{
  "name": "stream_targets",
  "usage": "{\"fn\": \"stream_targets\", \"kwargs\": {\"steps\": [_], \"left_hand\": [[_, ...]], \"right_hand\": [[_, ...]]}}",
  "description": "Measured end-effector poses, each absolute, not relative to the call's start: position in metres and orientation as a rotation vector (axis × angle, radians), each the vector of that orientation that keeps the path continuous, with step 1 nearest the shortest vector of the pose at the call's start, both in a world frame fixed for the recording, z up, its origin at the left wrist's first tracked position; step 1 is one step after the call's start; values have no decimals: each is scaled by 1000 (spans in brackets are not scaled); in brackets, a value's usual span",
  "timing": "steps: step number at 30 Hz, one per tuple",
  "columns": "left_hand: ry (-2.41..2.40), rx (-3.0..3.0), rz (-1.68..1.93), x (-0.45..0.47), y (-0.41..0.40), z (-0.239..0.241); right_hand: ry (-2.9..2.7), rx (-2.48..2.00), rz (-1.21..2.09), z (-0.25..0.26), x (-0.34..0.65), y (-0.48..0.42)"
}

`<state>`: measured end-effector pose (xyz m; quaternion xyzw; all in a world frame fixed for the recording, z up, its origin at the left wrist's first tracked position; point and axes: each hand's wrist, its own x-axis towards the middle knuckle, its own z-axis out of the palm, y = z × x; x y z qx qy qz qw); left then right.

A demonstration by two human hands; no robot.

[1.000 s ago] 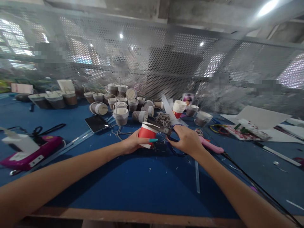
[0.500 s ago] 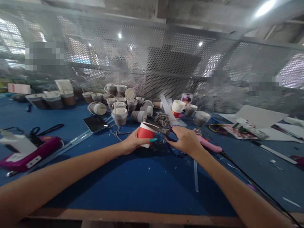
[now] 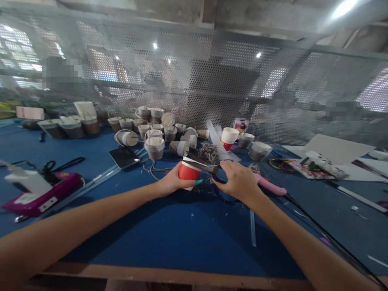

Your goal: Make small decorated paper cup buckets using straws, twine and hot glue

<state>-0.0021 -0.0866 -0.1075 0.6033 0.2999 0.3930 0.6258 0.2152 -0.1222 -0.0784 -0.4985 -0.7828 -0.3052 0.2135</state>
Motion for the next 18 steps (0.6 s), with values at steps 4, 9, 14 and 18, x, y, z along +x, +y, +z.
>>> {"fn": "stream_targets", "kwargs": {"steps": [4, 9, 14, 18], "left_hand": [[680, 1373, 917, -1, -86, -107], [746, 1361, 938, 0, -86, -107], [826, 1460, 984, -2, -85, -109], [834, 1514, 983, -3, -88, -109]], "right_hand": [[-2195, -1378, -826, -78, 217, -121], [-2184, -1359, -859, -77, 219, -121], [-2192, -1366, -900, -79, 218, -122], [-2155, -1423, -902, -79, 214, -126]]}}
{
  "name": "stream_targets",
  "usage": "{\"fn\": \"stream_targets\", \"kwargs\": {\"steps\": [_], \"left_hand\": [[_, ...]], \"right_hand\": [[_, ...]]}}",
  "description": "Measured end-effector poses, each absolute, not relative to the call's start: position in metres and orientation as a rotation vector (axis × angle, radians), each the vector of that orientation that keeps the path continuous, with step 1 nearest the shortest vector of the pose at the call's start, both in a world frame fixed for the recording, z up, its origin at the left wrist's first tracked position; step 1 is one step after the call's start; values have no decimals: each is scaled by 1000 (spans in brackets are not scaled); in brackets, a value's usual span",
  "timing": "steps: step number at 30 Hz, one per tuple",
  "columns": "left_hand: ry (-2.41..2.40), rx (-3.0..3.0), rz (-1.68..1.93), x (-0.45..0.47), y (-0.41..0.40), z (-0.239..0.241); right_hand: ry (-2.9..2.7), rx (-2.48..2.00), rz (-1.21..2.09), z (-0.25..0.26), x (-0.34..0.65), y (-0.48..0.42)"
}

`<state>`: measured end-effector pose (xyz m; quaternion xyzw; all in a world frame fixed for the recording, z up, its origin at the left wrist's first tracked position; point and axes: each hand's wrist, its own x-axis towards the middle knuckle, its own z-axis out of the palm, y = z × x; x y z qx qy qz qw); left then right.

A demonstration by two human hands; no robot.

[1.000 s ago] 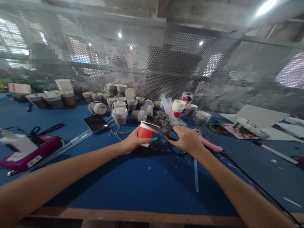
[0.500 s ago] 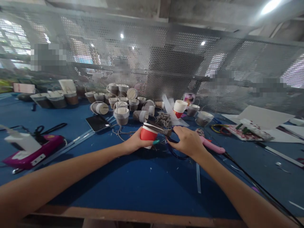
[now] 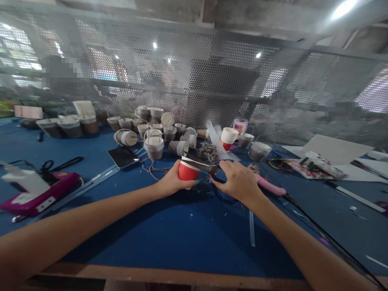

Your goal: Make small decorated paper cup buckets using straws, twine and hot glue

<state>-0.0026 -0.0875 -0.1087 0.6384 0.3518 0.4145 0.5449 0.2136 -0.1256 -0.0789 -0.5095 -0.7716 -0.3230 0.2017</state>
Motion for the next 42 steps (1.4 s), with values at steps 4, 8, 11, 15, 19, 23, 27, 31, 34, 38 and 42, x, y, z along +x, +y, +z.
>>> {"fn": "stream_targets", "kwargs": {"steps": [4, 8, 11, 15, 19, 23, 27, 31, 34, 38, 42], "left_hand": [[829, 1538, 990, -2, -89, -110], [818, 1491, 993, -2, -88, -111], [786, 1442, 991, -3, -86, -110], [612, 1325, 923, -7, -82, -107], [557, 1268, 790, -6, -82, -102], [647, 1290, 861, -3, -83, -103], [669, 1366, 902, -3, -85, -106], [725, 1437, 909, -3, -88, -106], [789, 1479, 938, -3, -89, -106], [806, 1502, 954, -2, -90, -106], [772, 1489, 962, -2, -88, -106]], "right_hand": [[-2165, -1416, -883, -76, 212, -127], [-2176, -1357, -894, -77, 214, -125], [-2167, -1323, -935, -78, 217, -123], [-2126, -1298, -947, -81, 219, -120], [-2124, -1307, -910, -83, 221, -117], [-2127, -1339, -872, -81, 220, -119], [-2133, -1353, -884, -76, 219, -122], [-2176, -1380, -884, -71, 219, -126], [-2198, -1399, -863, -70, 218, -126], [-2205, -1419, -767, -73, 217, -125], [-2214, -1407, -740, -75, 217, -123]]}}
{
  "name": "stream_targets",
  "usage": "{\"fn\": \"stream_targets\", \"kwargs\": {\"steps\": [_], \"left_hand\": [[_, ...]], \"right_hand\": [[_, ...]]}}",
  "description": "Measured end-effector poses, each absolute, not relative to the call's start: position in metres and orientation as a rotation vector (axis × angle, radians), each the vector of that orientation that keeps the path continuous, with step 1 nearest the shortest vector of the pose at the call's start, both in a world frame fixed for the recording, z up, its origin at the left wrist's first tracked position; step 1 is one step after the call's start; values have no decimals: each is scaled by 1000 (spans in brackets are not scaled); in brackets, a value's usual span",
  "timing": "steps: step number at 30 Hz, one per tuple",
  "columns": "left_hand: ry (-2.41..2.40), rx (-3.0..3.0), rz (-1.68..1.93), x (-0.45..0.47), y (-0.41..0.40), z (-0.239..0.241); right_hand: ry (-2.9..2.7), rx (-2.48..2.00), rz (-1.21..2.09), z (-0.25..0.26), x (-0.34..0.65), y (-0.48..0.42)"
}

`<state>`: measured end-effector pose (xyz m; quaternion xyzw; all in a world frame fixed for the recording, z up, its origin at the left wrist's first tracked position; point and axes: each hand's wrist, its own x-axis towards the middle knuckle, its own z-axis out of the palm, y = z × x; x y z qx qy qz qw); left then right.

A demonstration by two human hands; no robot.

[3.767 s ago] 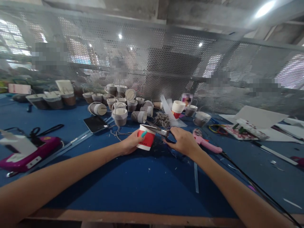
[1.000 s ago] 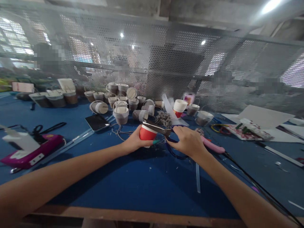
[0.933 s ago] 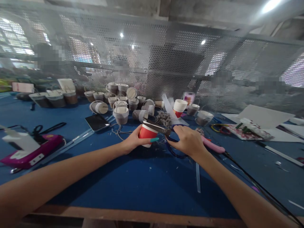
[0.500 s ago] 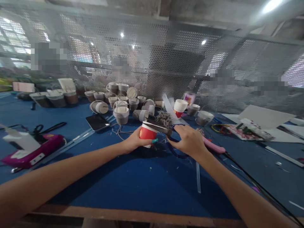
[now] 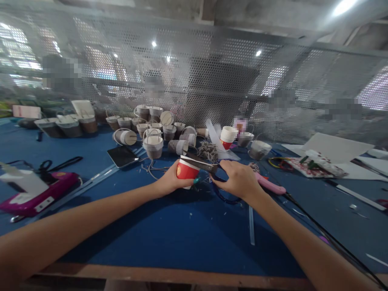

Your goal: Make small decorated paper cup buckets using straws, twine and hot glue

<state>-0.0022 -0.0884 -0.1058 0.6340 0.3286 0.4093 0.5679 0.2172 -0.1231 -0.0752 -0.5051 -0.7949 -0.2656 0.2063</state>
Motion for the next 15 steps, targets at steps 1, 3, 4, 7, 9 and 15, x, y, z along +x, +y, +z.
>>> {"fn": "stream_targets", "kwargs": {"steps": [1, 3, 4, 7, 9, 15], "left_hand": [[775, 1483, 969, -2, -88, -106], [790, 1479, 987, -2, -87, -107], [802, 1480, 996, -2, -86, -107], [828, 1503, 1015, -2, -85, -109], [842, 1534, 1024, -3, -85, -111], [884, 1736, 1016, -6, -86, -114]], "right_hand": [[-2210, -1400, -757, -76, 217, -123], [-2209, -1389, -784, -76, 218, -122], [-2213, -1387, -788, -76, 219, -122], [-2243, -1398, -780, -77, 220, -121], [-2255, -1412, -789, -76, 220, -122], [-2220, -1444, -824, -75, 212, -128]]}}
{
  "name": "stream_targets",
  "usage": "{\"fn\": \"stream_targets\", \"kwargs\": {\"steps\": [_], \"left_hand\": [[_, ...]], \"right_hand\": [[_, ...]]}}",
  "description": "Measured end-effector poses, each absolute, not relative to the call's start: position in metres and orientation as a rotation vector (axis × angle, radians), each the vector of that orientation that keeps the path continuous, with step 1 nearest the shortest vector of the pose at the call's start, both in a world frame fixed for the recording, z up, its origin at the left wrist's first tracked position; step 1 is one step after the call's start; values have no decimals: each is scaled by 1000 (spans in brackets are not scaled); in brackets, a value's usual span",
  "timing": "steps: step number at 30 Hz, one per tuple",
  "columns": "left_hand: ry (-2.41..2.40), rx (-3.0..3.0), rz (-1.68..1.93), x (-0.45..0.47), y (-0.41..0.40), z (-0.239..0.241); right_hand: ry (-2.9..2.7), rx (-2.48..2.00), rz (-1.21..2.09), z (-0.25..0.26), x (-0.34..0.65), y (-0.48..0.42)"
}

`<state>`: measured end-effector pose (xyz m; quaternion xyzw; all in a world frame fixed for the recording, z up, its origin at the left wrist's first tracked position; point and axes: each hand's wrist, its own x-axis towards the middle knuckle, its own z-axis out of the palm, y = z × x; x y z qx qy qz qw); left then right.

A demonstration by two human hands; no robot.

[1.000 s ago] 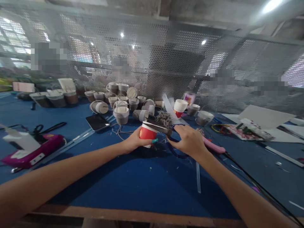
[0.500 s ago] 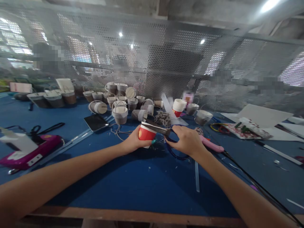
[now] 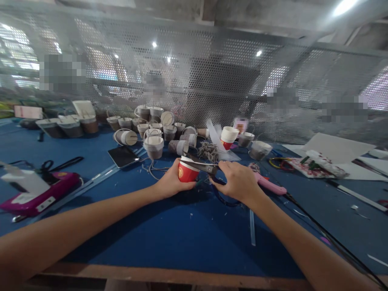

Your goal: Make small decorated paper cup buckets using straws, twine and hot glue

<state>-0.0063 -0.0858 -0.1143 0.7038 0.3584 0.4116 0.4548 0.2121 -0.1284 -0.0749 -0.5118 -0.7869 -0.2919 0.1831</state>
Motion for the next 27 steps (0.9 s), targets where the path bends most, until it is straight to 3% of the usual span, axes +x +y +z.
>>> {"fn": "stream_targets", "kwargs": {"steps": [15, 27], "left_hand": [[743, 1434, 1011, -7, -84, -109], [810, 1500, 994, -3, -86, -111]], "right_hand": [[-2190, -1266, -909, -80, 218, -121], [-2255, -1427, -753, -71, 214, -129]]}}
